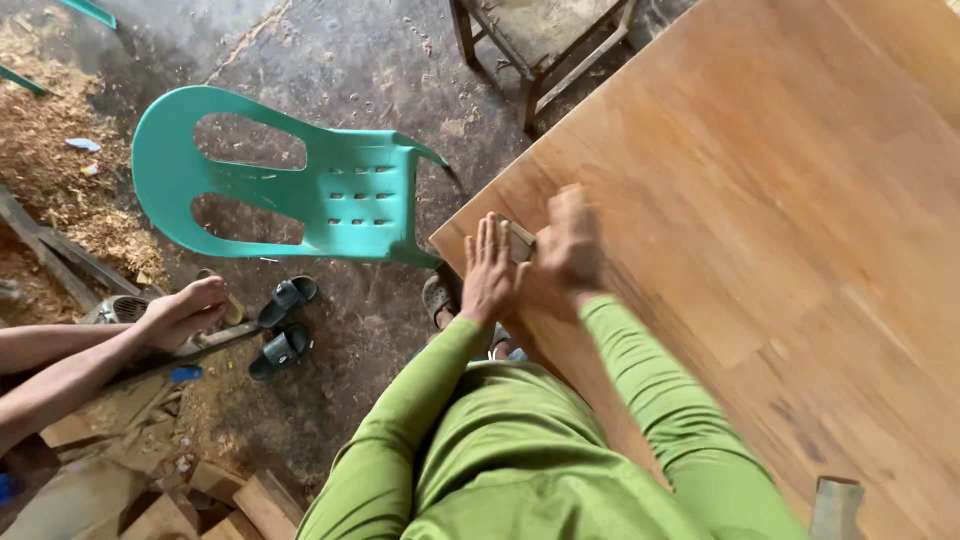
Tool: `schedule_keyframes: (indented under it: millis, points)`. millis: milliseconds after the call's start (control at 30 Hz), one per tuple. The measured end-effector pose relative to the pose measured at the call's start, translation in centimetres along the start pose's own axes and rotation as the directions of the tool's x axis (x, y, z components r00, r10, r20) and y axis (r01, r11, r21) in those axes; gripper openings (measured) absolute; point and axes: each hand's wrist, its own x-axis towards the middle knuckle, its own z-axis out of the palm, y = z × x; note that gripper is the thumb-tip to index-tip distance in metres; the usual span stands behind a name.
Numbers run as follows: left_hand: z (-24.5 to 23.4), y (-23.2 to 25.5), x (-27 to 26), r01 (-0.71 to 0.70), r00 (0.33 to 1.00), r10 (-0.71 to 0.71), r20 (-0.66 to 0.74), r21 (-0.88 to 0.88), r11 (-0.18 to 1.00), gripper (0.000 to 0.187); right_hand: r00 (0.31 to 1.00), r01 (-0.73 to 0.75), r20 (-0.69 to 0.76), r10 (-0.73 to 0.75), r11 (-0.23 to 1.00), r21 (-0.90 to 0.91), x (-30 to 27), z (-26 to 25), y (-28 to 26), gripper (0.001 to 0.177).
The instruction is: The person sands the surface of a large wooden board using a sanding block. They move the block back and forth across the wood, covering different areas of the board to smooth the surface.
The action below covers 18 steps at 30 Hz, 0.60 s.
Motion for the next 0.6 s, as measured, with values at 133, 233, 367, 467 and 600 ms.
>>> schedule_keyframes:
  millis: [133,233,367,467,600]
  points:
    - [-0.5,-2.7,-3.6,0.024,0.999,-0.03,0.019,0.26,0.965,0.076,0.912,0.157,0.397,-0.102,0.982,-0.107,-1.2,3.2,-5.4,0.066]
    - [-2.0,-3.1,-6.8,0.081,0.995,-0.082,0.061,0.014,0.997,0.075,0.902,0.209,0.401,-0.158,0.974,-0.086,-3.3,1.0,-5.3,0.075]
    - [-3.7,-3.0,-6.9,0.083,0.994,-0.08,0.067,-0.046,0.995,0.077,0.867,0.131,0.499,-0.012,0.97,-0.203,-11.6,-7.3,-4.9,0.083]
    - [-3.4,-2.6,-6.9,0.086,0.996,-0.087,-0.007,-0.034,0.996,0.076,0.875,0.088,0.481,0.049,0.962,-0.258,-17.7,-12.5,-4.2,0.086]
    - [-3.0,-2.1,-6.2,0.128,0.992,-0.129,-0.002,-0.119,0.985,0.08,0.87,0.09,0.487,0.076,0.947,-0.308,-17.3,-11.0,-3.7,0.085]
